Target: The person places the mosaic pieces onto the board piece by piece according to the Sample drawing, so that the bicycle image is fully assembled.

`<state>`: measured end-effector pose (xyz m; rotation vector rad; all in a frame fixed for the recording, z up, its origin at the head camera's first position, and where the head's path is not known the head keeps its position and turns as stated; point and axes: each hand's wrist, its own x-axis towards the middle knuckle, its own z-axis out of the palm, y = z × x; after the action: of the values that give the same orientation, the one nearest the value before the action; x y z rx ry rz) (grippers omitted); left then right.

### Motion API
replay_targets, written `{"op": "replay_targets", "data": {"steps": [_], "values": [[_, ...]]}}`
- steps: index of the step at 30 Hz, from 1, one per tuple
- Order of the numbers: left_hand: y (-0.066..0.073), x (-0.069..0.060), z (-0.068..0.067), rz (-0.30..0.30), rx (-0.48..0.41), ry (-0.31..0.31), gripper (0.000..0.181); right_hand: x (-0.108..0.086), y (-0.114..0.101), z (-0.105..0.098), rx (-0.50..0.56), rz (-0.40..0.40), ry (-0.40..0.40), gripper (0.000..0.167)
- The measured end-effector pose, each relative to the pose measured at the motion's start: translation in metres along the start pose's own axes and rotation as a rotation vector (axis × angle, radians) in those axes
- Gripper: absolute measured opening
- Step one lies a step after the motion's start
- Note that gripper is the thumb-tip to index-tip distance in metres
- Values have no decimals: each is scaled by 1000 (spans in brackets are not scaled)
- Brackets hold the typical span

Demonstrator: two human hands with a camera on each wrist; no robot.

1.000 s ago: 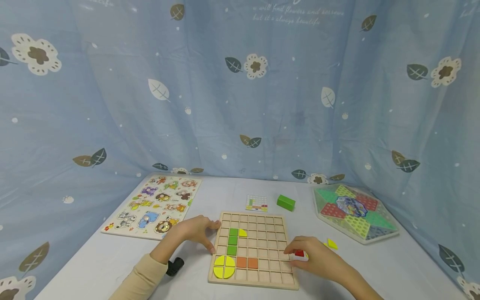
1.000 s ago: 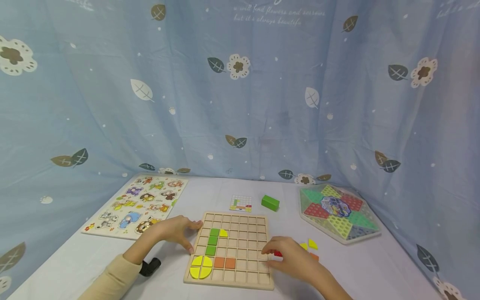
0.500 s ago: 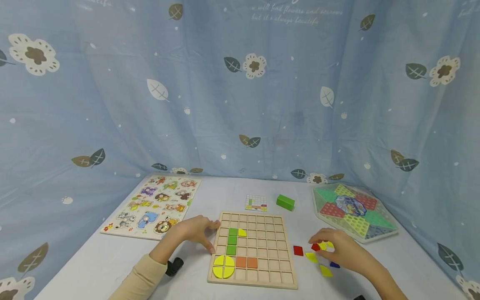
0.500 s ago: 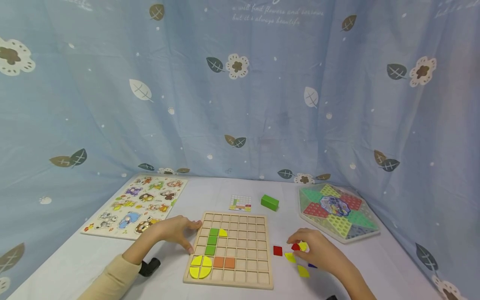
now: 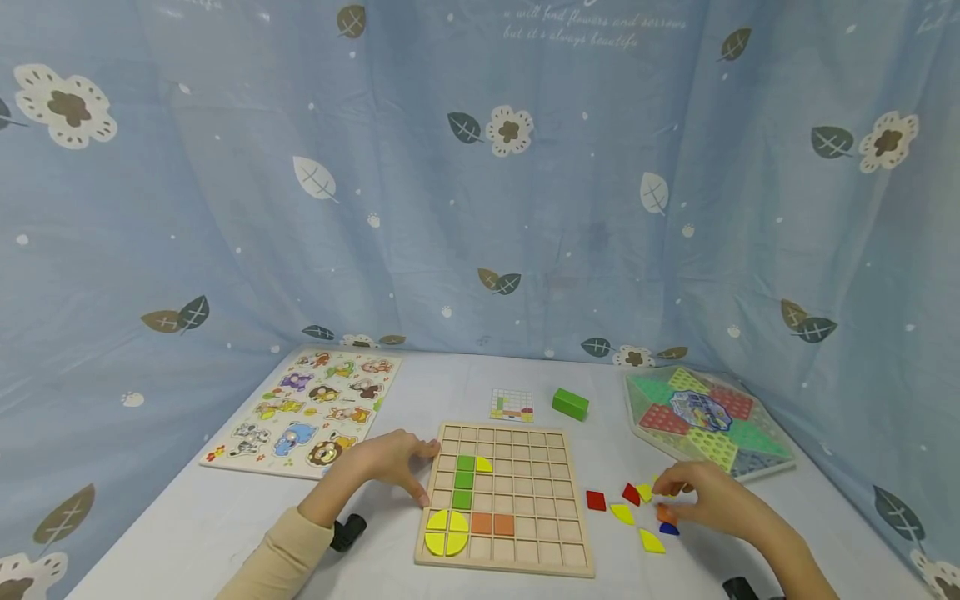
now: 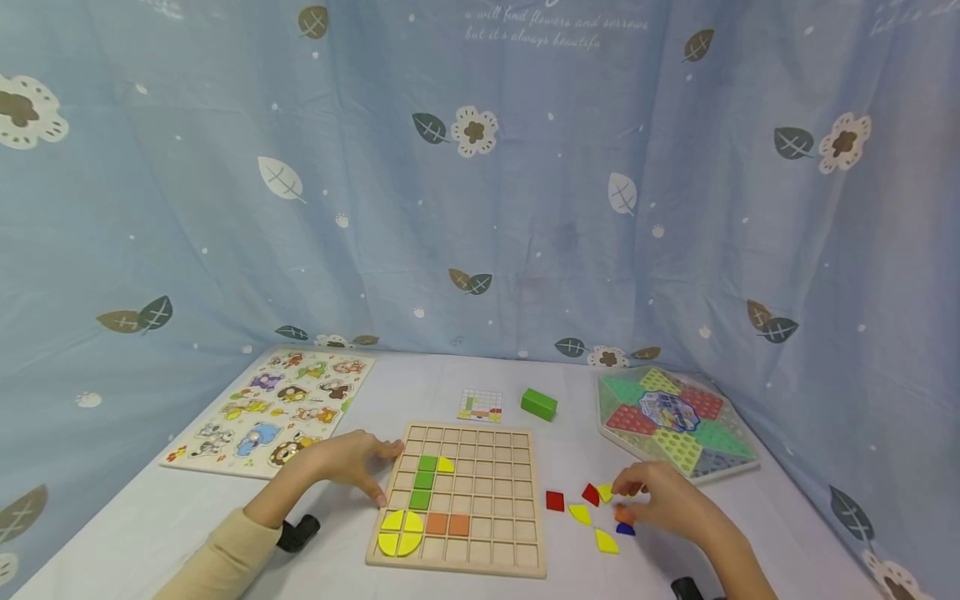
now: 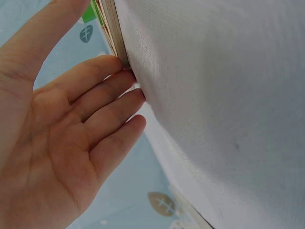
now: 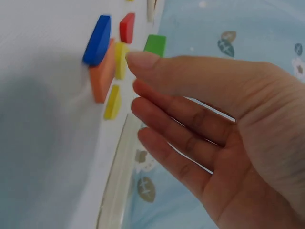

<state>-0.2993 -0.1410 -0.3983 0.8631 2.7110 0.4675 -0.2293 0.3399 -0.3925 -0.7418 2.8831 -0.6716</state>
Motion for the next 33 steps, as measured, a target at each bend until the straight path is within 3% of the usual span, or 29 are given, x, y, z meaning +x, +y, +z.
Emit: {"op": "replay_targets", "data": {"steps": [12, 24, 33], "values": [[-1, 1, 0, 0, 5, 1, 85, -3, 11, 5, 79, -8, -49, 18], [0, 0, -1, -8, -3, -2, 85, -1, 13, 11, 54, -23, -17, 20], [-1, 1, 1, -2, 1, -4, 85, -1, 3, 8, 36, 38, 41, 23]]}}
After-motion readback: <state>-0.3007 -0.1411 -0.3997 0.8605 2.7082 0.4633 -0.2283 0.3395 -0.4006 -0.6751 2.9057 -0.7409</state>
